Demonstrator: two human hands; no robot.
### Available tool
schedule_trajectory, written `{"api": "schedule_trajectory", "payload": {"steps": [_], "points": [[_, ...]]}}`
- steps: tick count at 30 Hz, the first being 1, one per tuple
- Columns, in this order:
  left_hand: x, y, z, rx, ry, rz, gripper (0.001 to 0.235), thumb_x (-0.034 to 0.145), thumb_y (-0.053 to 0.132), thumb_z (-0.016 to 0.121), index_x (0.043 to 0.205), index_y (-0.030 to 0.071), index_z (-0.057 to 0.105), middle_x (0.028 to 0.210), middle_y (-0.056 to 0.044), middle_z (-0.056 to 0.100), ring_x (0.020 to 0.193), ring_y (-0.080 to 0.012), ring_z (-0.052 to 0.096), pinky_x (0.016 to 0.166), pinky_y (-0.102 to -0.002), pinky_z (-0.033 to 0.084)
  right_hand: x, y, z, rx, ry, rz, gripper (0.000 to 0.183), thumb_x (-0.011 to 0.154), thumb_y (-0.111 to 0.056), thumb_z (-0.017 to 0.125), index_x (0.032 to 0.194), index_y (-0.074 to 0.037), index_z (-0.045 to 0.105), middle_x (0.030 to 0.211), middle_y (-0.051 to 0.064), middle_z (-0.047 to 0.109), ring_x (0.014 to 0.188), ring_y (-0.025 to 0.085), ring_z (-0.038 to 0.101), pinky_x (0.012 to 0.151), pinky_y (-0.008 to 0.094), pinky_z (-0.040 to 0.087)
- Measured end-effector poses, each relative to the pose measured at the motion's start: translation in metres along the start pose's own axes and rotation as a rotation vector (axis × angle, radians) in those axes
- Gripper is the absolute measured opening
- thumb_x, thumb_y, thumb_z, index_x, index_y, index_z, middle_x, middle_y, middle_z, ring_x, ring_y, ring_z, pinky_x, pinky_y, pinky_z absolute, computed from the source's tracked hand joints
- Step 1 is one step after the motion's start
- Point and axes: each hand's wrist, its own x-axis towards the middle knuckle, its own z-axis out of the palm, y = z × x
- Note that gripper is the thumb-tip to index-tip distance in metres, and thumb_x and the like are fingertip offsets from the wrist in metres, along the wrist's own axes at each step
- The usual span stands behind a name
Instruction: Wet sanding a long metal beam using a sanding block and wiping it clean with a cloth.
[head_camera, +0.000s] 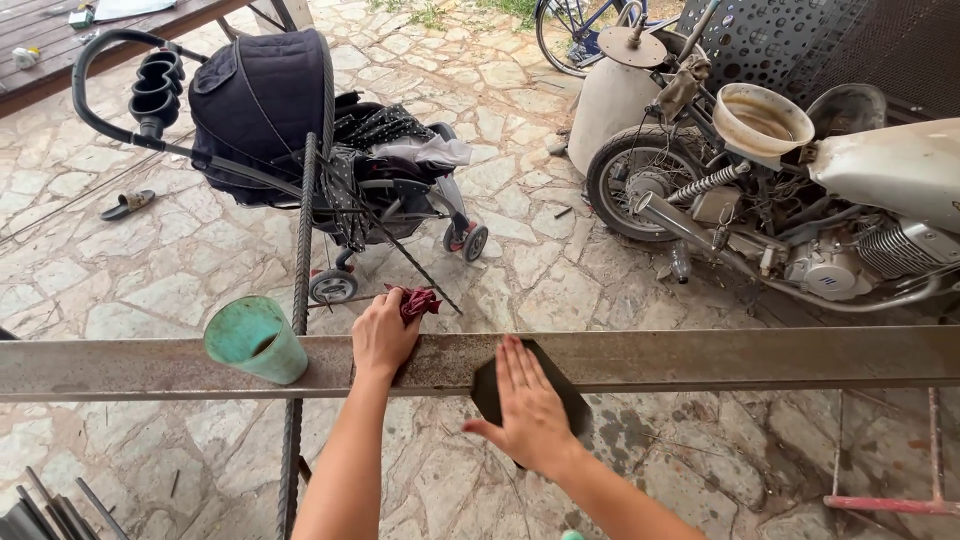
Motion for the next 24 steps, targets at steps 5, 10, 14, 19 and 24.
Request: {"api": "schedule_trajectory", "payload": {"steps": [5, 10, 14, 19, 24], "points": [[0.004, -0.005, 0.006, 0.006, -0.009, -0.007, 0.046, 0.083, 0.047, 0.069, 0.119, 0.020, 0.060, 0.110, -0.013, 0.071, 0.096, -0.0389, 0.073, 0.082, -0.050, 0.058, 0.000, 0.108, 0.012, -0.220, 0.167, 0.228, 0.120, 0.087, -0.093, 0.009, 0.154, 0.006, 0.017, 0.162, 0.028, 0.016, 0.153, 0.036, 0.011, 0.125, 0.045, 0.006], [0.002, -0.003, 0.002, 0.015, -0.023, -0.016, 0.045, 0.084, 0.047, 0.068, 0.119, 0.020, 0.060, 0.108, -0.012, 0.071, 0.096, -0.0383, 0.073, 0.082, -0.049, 0.058, 0.051, 0.066, -0.008, -0.098, 0.171, 0.344, 0.120, 0.088, -0.090, 0.011, 0.152, 0.011, 0.024, 0.158, 0.034, 0.025, 0.151, 0.041, 0.021, 0.124, 0.049, 0.013], [0.000, 0.005, -0.009, -0.017, -0.034, 0.009, 0.043, 0.087, 0.044, 0.068, 0.120, 0.017, 0.061, 0.106, -0.014, 0.070, 0.092, -0.0395, 0.072, 0.076, -0.051, 0.057, 0.011, 0.008, -0.017, -0.038, 0.034, 0.118, 0.116, 0.085, -0.087, 0.003, 0.154, 0.007, 0.003, 0.163, 0.027, 0.002, 0.153, 0.034, 0.002, 0.124, 0.043, 0.000], [-0.001, 0.005, -0.010, -0.013, -0.039, 0.026, 0.045, 0.090, 0.044, 0.067, 0.122, 0.014, 0.060, 0.106, -0.014, 0.071, 0.087, -0.0378, 0.071, 0.072, -0.051, 0.058, -0.027, 0.111, 0.005, -0.832, 0.646, 0.141, 0.108, 0.099, -0.085, -0.001, 0.156, 0.006, 0.004, 0.165, 0.020, 0.006, 0.154, 0.028, 0.006, 0.131, 0.038, 0.003], [0.001, 0.007, -0.019, -0.028, -0.071, 0.006, 0.048, 0.091, 0.044, 0.069, 0.124, 0.011, 0.060, 0.107, -0.016, 0.071, 0.090, -0.0399, 0.072, 0.076, -0.053, 0.058, 0.034, 0.144, -0.011, -0.242, 0.133, 0.466, 0.105, 0.097, -0.077, -0.003, 0.151, 0.012, 0.011, 0.161, 0.031, 0.014, 0.150, 0.038, 0.020, 0.126, 0.045, 0.014]]}}
